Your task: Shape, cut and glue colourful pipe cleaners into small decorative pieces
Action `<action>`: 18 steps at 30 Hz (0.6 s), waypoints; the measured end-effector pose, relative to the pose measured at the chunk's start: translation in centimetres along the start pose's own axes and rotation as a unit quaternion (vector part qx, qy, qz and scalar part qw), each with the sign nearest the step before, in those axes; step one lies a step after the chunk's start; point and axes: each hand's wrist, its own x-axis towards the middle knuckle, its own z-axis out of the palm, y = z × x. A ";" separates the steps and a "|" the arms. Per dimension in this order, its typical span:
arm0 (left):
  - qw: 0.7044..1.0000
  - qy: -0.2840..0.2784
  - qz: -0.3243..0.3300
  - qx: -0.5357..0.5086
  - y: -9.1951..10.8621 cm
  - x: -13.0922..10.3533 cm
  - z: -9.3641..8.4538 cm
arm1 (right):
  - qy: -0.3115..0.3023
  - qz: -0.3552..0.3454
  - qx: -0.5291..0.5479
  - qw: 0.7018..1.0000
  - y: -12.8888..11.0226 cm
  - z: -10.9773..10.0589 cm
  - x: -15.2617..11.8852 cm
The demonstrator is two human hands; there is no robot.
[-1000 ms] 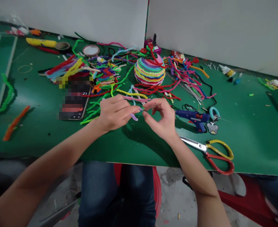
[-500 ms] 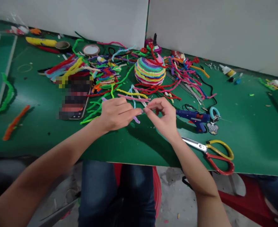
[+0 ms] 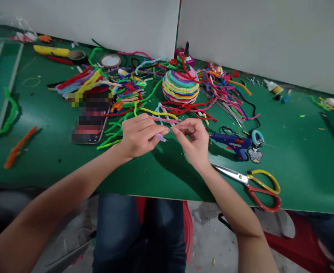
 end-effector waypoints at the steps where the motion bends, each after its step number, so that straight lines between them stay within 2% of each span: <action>1: 1.000 -0.001 -0.008 -0.007 0.0 0.0 0.0 | 0.006 -0.002 -0.007 1.000 0.0 0.0 0.0; 8: 1.000 0.012 -0.004 -0.023 -0.1 -0.1 0.1 | 0.011 -0.098 -0.090 0.991 -0.3 -0.4 -0.2; 12: 1.000 -0.008 0.016 0.012 -0.1 0.0 0.0 | -0.001 -0.078 -0.110 0.991 -0.4 -0.4 -0.3; 15: 0.998 -0.021 0.041 0.048 0.0 0.1 -0.1 | -0.014 -0.051 -0.090 0.995 -0.3 -0.4 -0.2; 18: 0.998 -0.017 0.038 0.044 0.1 0.2 -0.2 | -0.028 -0.020 -0.056 0.998 -0.2 -0.5 0.0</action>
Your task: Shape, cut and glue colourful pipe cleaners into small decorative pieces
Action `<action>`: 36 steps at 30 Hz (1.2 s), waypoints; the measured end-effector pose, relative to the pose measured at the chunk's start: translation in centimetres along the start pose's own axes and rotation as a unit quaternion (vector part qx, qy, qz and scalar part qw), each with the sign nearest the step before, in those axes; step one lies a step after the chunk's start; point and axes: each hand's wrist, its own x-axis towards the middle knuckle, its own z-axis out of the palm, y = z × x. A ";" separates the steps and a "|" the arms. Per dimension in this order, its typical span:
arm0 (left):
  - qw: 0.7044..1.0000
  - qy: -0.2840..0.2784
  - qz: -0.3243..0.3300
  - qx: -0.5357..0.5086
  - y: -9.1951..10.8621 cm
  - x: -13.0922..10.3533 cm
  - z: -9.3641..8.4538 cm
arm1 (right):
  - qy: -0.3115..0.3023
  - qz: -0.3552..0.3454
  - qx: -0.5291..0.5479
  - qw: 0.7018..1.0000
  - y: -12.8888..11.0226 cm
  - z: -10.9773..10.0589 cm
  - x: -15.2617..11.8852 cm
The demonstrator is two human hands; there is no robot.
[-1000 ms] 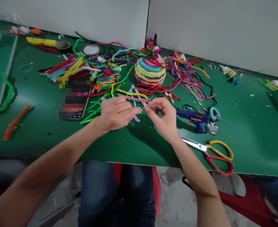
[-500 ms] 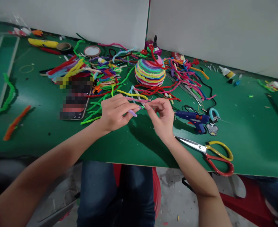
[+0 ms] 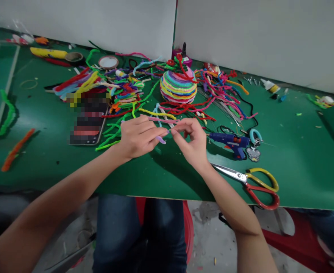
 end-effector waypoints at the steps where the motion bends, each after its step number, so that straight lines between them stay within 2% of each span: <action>1: 1.000 0.002 -0.008 -0.008 0.0 0.0 0.0 | -0.004 0.007 0.013 1.000 0.0 0.0 0.0; 5: 0.997 0.009 -0.049 -0.064 0.1 -0.2 0.2 | -0.015 0.014 0.044 0.999 0.1 -0.1 0.2; 9: 0.987 0.000 -0.095 -0.130 0.2 -0.1 0.2 | -0.015 -0.004 0.011 1.000 0.1 -0.2 0.2; 13: 0.977 -0.010 -0.144 -0.158 0.3 0.1 -0.1 | 0.006 -0.084 -0.074 0.994 -0.2 -0.5 0.0; 18: 0.974 0.003 -0.148 -0.169 0.5 0.2 -0.1 | 0.037 -0.189 -0.231 0.954 -0.2 -0.5 -0.3; 25: 0.976 -0.007 -0.138 -0.171 0.7 0.1 0.1 | 0.050 -0.259 -0.245 0.933 0.3 -0.2 -0.4; 28: 0.975 -0.003 -0.140 -0.173 0.7 0.2 0.0 | 0.053 -0.258 -0.232 0.936 0.2 -0.3 -0.4; 36: 0.969 -0.010 -0.159 -0.190 0.8 0.3 0.0 | 0.043 -0.190 -0.195 0.961 0.0 -0.3 -0.6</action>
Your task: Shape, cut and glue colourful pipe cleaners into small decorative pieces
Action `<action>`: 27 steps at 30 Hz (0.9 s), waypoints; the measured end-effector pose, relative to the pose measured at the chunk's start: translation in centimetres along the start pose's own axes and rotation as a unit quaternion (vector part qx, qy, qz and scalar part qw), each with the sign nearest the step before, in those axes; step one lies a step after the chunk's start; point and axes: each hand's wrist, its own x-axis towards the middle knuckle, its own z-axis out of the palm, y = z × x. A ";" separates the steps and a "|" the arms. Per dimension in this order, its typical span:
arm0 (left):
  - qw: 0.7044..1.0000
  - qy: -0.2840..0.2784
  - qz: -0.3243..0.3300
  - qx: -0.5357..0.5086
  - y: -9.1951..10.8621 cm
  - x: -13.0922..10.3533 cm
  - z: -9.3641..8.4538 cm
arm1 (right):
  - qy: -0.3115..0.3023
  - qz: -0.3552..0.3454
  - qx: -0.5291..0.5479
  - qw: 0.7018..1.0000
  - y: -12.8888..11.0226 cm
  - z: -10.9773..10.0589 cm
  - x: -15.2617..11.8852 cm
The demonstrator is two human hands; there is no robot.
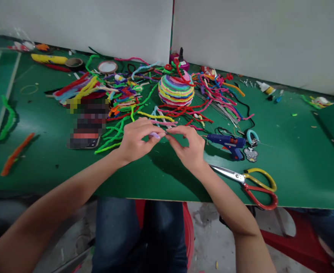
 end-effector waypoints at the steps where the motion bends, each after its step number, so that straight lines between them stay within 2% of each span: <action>1: 1.000 -0.003 -0.005 -0.003 0.0 0.0 0.0 | 0.000 0.005 0.009 1.000 0.0 0.0 0.0; 4: 0.999 -0.009 -0.027 -0.035 0.2 0.0 0.0 | 0.009 0.017 0.043 0.999 0.1 0.2 0.0; 7: 0.990 -0.017 -0.097 -0.103 0.6 0.1 0.0 | 0.040 0.016 0.085 0.995 0.4 0.7 -0.2; 10: 0.959 -0.042 -0.200 -0.194 0.9 0.3 0.1 | 0.052 0.022 0.125 0.991 0.6 1.0 -0.4; 13: 0.924 -0.077 -0.256 -0.273 0.8 0.6 0.2 | 0.043 0.071 0.133 0.988 0.9 1.0 -0.3; 16: 0.903 -0.074 -0.285 -0.312 0.4 0.7 0.4 | 0.011 0.119 0.109 0.987 1.5 0.5 0.3; 20: 0.906 -0.070 -0.305 -0.284 -0.3 0.5 0.6 | -0.054 0.143 0.125 0.980 2.7 -0.2 1.1; 23: 0.907 -0.063 -0.316 -0.270 -1.0 0.3 0.8 | -0.042 0.145 0.110 0.982 3.3 -0.4 1.3; 27: 0.902 -0.058 -0.330 -0.272 -1.6 0.2 0.8 | -0.054 0.144 -0.003 0.988 3.8 -0.7 1.3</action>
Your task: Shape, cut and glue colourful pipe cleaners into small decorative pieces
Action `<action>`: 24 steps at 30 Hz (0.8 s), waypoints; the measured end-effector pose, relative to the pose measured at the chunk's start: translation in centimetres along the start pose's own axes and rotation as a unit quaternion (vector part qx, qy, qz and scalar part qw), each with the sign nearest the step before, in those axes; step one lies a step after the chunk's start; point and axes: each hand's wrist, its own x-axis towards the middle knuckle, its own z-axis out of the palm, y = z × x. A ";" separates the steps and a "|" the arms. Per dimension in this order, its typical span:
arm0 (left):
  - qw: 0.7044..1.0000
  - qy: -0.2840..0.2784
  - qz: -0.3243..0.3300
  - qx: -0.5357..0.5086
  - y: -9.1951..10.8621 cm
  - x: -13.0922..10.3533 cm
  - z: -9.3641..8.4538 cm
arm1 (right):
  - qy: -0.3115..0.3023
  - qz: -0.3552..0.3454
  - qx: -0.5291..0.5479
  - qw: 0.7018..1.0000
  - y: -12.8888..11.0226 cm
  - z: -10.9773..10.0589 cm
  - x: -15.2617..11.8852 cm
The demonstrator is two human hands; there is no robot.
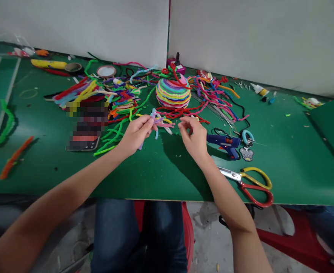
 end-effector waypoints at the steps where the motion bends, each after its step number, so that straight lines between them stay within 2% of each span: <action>1: 1.000 -0.001 -0.003 0.001 0.0 0.0 -0.1 | -0.013 -0.003 -0.029 0.999 0.2 -0.1 0.1; 8: 1.000 -0.017 0.011 0.002 0.2 0.2 -0.2 | -0.141 -0.009 -0.143 0.980 2.0 -0.1 0.0; 15: 0.998 -0.052 0.035 0.029 0.8 -0.2 -0.1 | -0.171 -0.045 -0.156 0.972 2.8 0.9 -0.2; 17: 0.996 -0.067 0.045 0.038 1.0 -0.4 0.0 | -0.153 -0.054 -0.127 0.978 2.2 0.9 -0.1; 21: 0.990 -0.104 0.074 0.062 1.2 -0.7 0.2 | -0.052 -0.039 0.006 0.998 -0.3 0.1 -0.1; 24: 0.976 -0.067 0.132 0.158 0.8 -0.9 0.2 | -0.044 -0.030 0.076 0.996 -1.8 -0.5 -0.5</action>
